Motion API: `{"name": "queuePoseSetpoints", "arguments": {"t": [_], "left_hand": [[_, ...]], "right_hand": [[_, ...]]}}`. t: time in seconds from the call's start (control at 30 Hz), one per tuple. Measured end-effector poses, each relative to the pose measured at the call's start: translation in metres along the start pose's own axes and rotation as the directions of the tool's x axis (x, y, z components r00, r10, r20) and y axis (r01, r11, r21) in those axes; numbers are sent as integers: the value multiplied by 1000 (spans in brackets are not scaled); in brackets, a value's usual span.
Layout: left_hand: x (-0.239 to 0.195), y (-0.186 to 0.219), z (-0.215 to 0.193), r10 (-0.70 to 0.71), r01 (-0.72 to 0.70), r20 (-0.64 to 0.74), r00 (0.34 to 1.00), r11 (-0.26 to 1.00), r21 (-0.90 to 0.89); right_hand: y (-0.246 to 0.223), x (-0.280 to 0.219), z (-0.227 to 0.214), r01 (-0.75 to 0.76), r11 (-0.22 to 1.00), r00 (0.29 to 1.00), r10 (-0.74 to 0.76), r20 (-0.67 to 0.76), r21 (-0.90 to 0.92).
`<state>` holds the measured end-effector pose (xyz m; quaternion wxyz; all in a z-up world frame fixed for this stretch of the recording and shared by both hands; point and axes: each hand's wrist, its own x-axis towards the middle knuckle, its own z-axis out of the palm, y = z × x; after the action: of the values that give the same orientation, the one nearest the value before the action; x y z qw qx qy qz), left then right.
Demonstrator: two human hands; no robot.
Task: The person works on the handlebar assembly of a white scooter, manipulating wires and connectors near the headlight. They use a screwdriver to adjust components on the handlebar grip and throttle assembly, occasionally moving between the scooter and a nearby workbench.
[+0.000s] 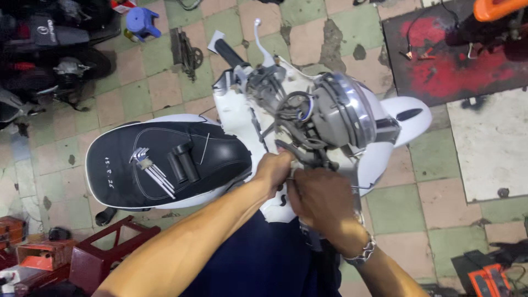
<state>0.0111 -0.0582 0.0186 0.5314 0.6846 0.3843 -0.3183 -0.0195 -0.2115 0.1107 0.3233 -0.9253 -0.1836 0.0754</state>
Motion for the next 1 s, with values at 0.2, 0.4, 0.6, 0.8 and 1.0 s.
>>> {"name": "queuePoseSetpoints", "arguments": {"t": [0.2,0.4,0.6,0.8,1.0], "left_hand": [[26,1,-17,-153,206,288,945,965,-161],[25,-5,-21,-239,304,323,916,938,-168],[5,-3,1,-171,197,118,978,946,-258],[-13,-9,-11,-159,216,200,967,927,-307],[-43,-8,-52,-39,177,374,927,924,-340]], "right_hand": [[2,10,-2,21,998,999,-20,-28,60],[-6,12,8,0,999,998,2,67,-37],[-4,15,6,-27,999,999,26,31,36],[1,12,1,75,992,996,-79,38,105],[-8,9,-11,72,991,997,-75,25,117]]}}
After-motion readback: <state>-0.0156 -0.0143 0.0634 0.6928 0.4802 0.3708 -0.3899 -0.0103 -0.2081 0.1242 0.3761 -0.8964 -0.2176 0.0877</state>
